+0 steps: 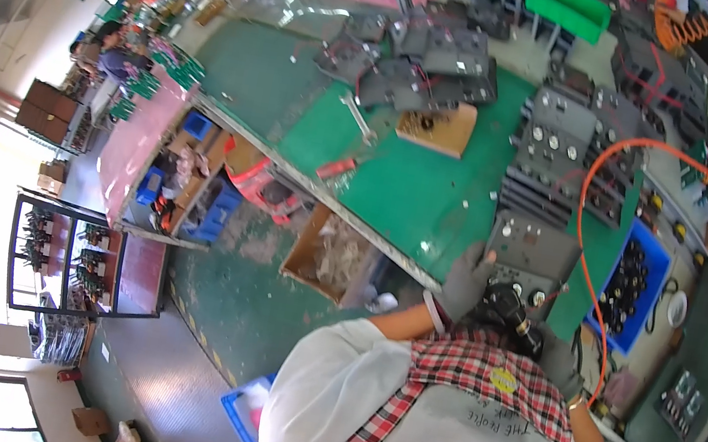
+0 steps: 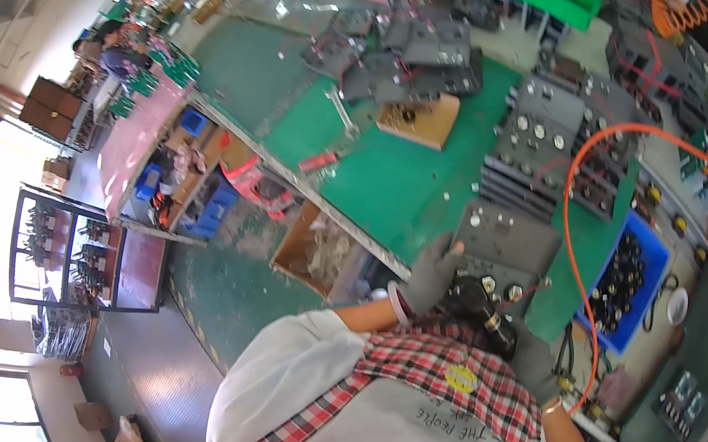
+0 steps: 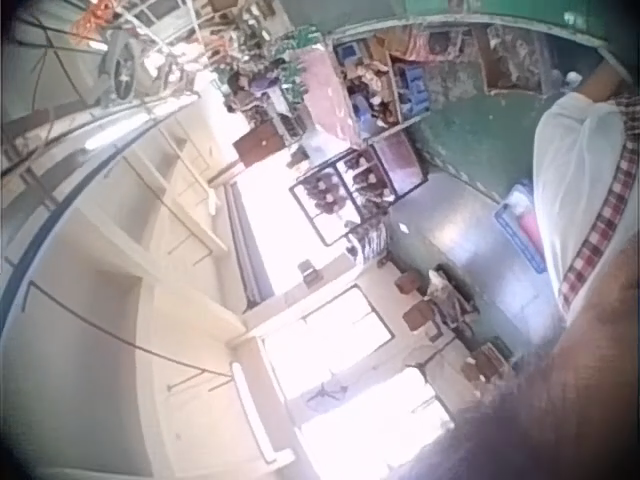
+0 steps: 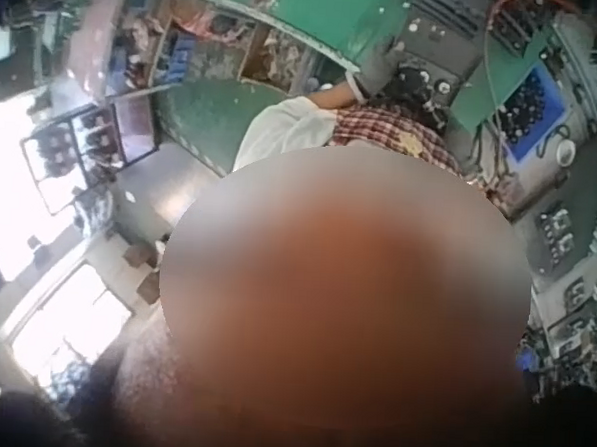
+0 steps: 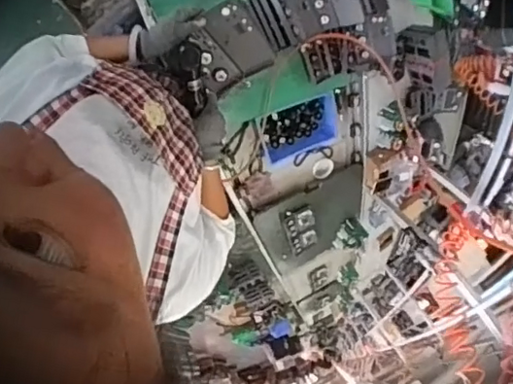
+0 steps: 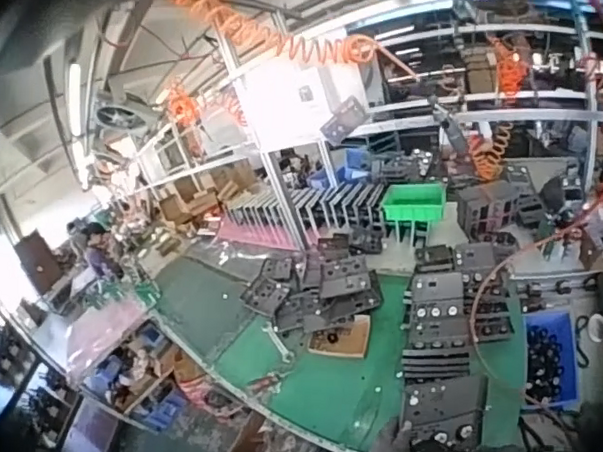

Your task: Manually assembling and testing electronic circuit boards and control panels using power tools.

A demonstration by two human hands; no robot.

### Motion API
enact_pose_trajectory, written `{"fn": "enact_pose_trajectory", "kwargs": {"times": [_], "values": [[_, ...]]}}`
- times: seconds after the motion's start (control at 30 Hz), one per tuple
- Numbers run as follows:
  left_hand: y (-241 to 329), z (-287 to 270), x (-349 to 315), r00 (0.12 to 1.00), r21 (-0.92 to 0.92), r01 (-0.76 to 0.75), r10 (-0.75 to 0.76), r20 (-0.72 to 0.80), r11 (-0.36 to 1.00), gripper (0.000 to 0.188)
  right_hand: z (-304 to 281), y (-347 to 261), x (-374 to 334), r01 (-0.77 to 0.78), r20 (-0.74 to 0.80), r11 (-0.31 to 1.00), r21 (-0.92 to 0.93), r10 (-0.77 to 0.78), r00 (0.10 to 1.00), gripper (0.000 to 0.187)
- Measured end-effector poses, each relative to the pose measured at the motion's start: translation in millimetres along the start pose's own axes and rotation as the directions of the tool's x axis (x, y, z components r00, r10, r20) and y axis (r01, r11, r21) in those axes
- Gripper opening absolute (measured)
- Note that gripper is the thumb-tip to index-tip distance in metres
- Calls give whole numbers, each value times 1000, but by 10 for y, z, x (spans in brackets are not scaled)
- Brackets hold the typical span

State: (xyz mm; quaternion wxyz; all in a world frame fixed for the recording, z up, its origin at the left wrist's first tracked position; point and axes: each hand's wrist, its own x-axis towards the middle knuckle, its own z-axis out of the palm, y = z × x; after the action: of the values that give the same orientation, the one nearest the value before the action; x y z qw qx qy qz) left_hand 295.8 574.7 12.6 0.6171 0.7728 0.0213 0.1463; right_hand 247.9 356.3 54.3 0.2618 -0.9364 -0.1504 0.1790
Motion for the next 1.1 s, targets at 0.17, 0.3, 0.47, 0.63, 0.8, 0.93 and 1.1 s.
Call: {"fn": "enact_pose_trajectory", "kwargs": {"times": [0.17,0.3,0.47,0.63,0.8,0.93,1.1], "values": [[-119,36,-97,962,-74,263,-256,97,962,35,339,422,48,176,-127,983,49,-168,978,47],[-221,-201,-155,960,231,191,-230,159,954,35,139,201,-54,96,-20,995,-11,-96,995,57],[-704,-1270,438,988,-56,149,-147,41,987,24,535,1043,-292,-25,-222,872,489,152,963,58],[-447,-1743,933,951,791,308,-178,-252,528,33,-118,597,-549,-241,-163,830,503,365,917,47],[-1130,-1224,1045,995,964,90,-69,-75,248,34,-199,538,-582,-510,51,778,368,530,846,42],[-963,-604,758,980,981,-50,-182,85,189,34,-240,440,-609,-591,209,757,280,553,807,41],[-807,150,-105,675,776,-90,-534,508,625,38,-236,467,-424,-568,293,819,84,525,799,49]]}}
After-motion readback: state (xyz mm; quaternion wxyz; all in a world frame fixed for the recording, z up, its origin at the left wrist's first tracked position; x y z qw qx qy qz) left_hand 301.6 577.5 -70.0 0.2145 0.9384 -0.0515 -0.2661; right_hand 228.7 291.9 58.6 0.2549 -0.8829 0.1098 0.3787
